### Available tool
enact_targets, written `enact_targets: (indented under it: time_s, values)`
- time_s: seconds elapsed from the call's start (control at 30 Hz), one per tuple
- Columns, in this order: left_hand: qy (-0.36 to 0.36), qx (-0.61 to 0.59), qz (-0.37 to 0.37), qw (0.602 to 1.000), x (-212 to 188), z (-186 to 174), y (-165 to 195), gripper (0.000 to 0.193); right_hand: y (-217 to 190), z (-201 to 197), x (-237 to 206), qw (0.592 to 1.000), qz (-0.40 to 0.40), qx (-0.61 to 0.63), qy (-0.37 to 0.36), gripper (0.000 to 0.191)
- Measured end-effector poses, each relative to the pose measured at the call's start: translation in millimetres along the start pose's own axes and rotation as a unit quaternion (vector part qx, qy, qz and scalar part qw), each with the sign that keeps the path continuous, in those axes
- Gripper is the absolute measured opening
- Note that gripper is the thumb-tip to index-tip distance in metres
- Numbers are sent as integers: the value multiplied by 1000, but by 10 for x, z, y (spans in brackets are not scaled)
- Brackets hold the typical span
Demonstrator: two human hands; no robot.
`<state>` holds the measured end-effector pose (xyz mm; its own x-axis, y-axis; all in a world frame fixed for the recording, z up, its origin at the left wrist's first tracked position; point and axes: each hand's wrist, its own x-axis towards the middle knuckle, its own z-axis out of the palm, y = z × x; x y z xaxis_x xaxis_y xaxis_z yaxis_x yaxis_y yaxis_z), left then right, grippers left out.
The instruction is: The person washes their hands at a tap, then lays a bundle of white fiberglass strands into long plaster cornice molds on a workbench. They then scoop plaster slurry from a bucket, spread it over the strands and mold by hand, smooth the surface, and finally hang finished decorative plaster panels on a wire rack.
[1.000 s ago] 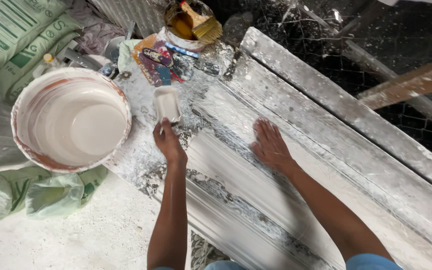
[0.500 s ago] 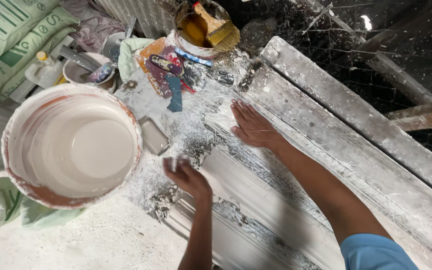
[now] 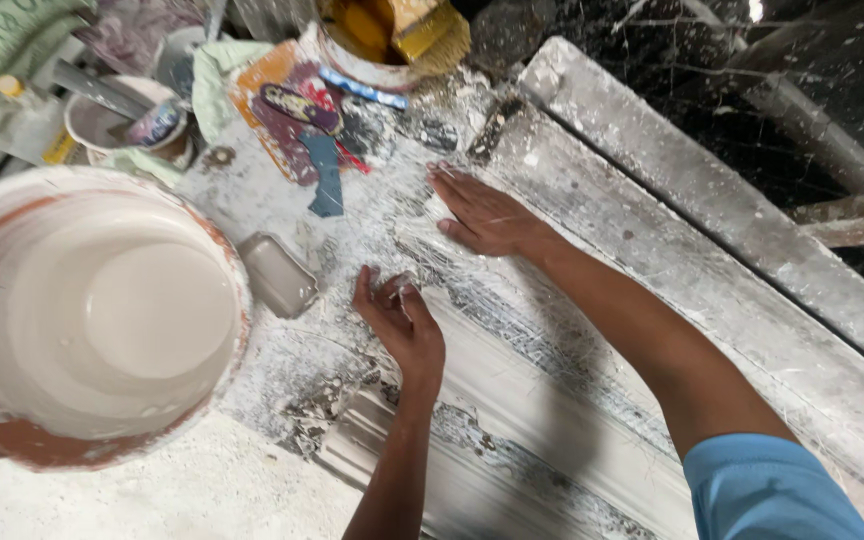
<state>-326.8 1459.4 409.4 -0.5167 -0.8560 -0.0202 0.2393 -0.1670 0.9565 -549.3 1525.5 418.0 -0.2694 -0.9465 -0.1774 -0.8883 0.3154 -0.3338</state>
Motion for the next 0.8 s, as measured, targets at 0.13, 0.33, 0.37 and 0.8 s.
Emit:
enact_targets:
  time_s: [0.13,0.33,0.37,0.8]
  values:
    - [17,27,-10,999,-163,-85,-44,60,84,75,-160,1000,-21,-16,-13,73]
    - [1,49,-13,999,-549,-9,-37,60,148,88,-903,998,-30,-24,-45,77]
    - [-11,50,-9,999,-624,27,-28,60,155,96,-1069,998,-26,-26,-50,77]
    - [-91,88,74,989,-2520,752,54,59,362,506,-3615,999,-5,-15,-34,78]
